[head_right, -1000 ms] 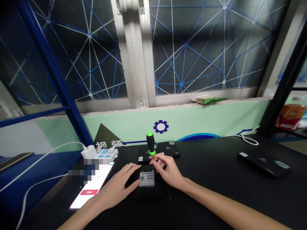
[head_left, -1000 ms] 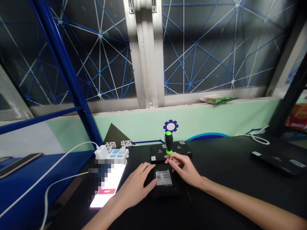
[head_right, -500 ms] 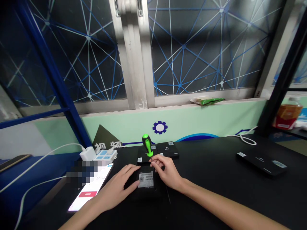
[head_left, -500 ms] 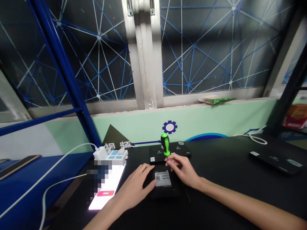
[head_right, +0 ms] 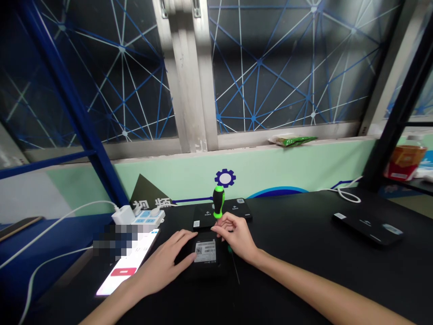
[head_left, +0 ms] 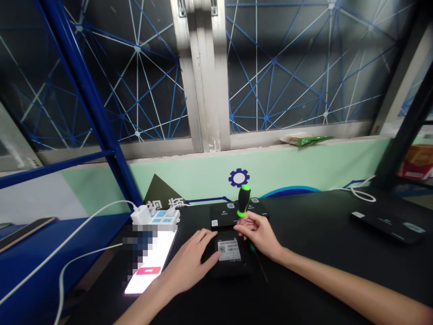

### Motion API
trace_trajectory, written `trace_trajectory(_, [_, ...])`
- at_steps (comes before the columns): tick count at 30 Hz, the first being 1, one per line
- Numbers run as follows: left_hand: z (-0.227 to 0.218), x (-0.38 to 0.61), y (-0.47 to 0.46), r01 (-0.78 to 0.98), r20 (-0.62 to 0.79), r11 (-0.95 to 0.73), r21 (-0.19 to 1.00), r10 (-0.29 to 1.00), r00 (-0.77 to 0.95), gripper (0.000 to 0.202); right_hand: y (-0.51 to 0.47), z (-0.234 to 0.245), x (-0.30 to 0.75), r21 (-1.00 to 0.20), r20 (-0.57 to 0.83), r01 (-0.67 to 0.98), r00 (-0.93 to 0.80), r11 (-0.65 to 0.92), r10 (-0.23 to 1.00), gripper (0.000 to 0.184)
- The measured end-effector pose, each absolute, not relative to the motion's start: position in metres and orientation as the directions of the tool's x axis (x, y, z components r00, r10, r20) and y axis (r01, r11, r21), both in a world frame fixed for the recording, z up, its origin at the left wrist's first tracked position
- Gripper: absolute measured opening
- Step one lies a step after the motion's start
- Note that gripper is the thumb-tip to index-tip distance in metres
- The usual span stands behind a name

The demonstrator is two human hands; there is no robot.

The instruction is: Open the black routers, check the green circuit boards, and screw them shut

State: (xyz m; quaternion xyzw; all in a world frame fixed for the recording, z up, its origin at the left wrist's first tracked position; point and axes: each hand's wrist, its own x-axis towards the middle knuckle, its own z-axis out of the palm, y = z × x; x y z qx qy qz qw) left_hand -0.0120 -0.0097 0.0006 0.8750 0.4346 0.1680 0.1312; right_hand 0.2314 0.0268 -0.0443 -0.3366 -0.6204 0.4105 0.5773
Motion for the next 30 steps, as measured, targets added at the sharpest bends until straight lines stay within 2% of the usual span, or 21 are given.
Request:
trace_trajectory(5, [0.001, -0.011, -0.009, 0.708, 0.201, -0.609, 0.359, 0.791, 0.578, 0.043, 0.022, -0.037, 0.232, -0.888, 0.446, 0.001, -0.24, 0.46, 0.862, 0.036])
trace_trajectory(9, [0.001, -0.011, -0.009, 0.712, 0.204, -0.608, 0.351, 0.792, 0.576, 0.042, 0.022, -0.036, 0.23, -0.879, 0.46, 0.032, -0.204, 0.475, 0.864, 0.032])
trace_trajectory(16, [0.0, -0.01, -0.009, 0.716, 0.206, -0.607, 0.345, 0.793, 0.573, 0.043, 0.023, -0.039, 0.23, -0.897, 0.442, -0.064, -0.131, 0.438, 0.887, 0.034])
trace_trajectory(23, [0.0, -0.011, -0.008, 0.713, 0.203, -0.612, 0.342, 0.789, 0.58, 0.043, 0.02, -0.033, 0.233, -0.86, 0.495, 0.054, -0.161, 0.508, 0.854, 0.035])
trace_trajectory(30, [-0.002, -0.011, -0.007, 0.711, 0.202, -0.613, 0.346, 0.788, 0.581, 0.043, 0.025, -0.039, 0.23, -0.903, 0.424, -0.126, -0.087, 0.412, 0.902, 0.031])
